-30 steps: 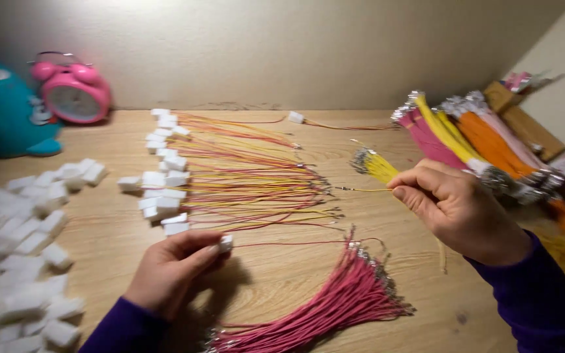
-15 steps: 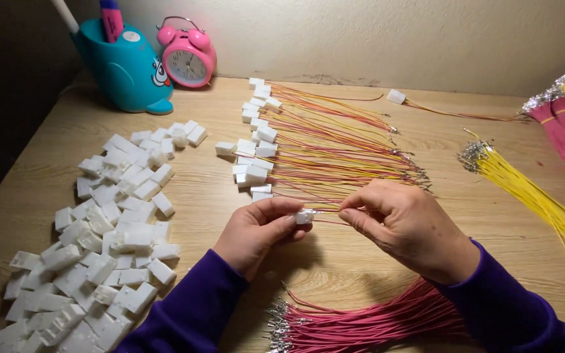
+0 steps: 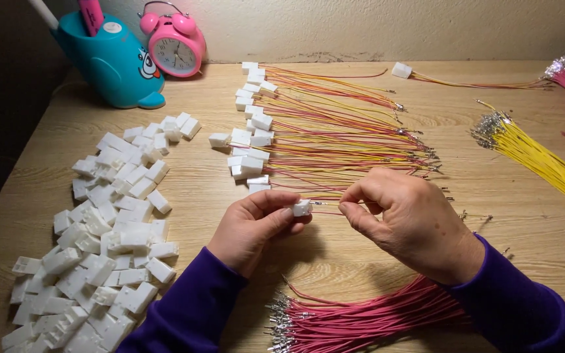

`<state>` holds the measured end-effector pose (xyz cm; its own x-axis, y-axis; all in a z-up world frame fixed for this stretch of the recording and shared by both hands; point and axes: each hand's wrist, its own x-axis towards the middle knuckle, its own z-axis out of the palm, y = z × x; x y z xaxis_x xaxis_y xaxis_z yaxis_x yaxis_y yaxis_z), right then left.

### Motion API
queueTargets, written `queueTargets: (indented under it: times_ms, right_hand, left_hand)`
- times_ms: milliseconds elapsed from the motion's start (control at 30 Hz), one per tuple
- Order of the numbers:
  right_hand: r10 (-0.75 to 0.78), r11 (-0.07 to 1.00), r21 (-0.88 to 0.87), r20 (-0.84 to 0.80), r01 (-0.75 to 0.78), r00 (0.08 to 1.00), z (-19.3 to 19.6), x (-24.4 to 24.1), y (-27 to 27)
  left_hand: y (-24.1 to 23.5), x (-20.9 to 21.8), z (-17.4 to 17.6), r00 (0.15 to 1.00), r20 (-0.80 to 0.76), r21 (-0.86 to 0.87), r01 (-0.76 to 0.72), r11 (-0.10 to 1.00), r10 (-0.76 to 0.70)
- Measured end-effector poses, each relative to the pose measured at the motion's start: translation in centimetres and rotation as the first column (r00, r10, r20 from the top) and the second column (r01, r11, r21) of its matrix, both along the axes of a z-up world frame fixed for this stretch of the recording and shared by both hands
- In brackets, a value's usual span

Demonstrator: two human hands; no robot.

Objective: Assembling small electrical wire connectors by manually inserting wires into plastic housings.

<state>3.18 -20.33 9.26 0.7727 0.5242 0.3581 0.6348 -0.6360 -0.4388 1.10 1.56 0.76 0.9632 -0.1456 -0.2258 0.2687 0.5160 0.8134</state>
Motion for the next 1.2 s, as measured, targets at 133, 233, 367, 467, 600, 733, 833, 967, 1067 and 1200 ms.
queueTargets:
  times_ms: [133,233,367,467,600,733,833,967,1067,1200]
  right_hand:
    - [0.012,1.0,-0.007,0.063,-0.012,0.998,-0.1,-0.2,0.3]
    - [0.011,1.0,-0.023,0.121,-0.008,0.993,-0.4,-0.3,0.5]
    - [0.011,0.998,-0.061,0.165,-0.001,0.986,-0.8,-0.3,0.7]
    - [0.038,0.998,-0.063,0.173,-0.028,0.984,-0.9,-0.3,0.9]
    - [0.076,0.997,-0.046,0.176,-0.069,0.981,-1.3,-0.2,1.2]
    - [0.105,0.995,-0.023,0.197,-0.102,0.975,-1.7,-0.2,1.4]
    - [0.079,0.996,0.033,0.112,-0.083,0.991,-1.9,0.1,1.6]
    - [0.046,0.999,0.0,0.114,-0.047,0.992,-2.1,0.1,1.6]
    - [0.027,1.0,-0.001,0.126,-0.027,0.992,-2.0,-0.1,1.6]
    - [-0.019,1.0,-0.015,0.154,0.022,0.988,-1.9,-0.5,1.8]
  left_hand:
    - [0.0,-0.1,0.2,1.0,0.007,0.006,0.006,1.0,-0.006]
    - [0.0,0.0,0.1,1.0,0.009,0.016,0.012,1.0,-0.012]
    - [0.0,0.0,0.0,1.0,0.006,-0.003,0.011,1.0,-0.011]
    - [-0.1,0.0,0.1,1.0,0.013,-0.005,0.015,1.0,-0.015]
    - [0.0,0.0,-0.8,0.999,0.043,-0.038,0.019,0.999,-0.017]
    - [-0.1,-0.1,0.2,0.999,-0.041,0.012,-0.013,1.0,0.013]
    - [0.3,0.1,-0.5,0.996,0.078,-0.032,0.053,0.998,-0.051]
    - [-0.1,0.0,0.2,1.0,0.008,-0.017,0.03,0.999,-0.03]
    - [-0.1,0.1,0.1,1.0,-0.026,-0.003,0.006,1.0,-0.006]
    - [0.0,0.0,0.1,1.0,-0.001,0.001,0.03,1.0,-0.03]
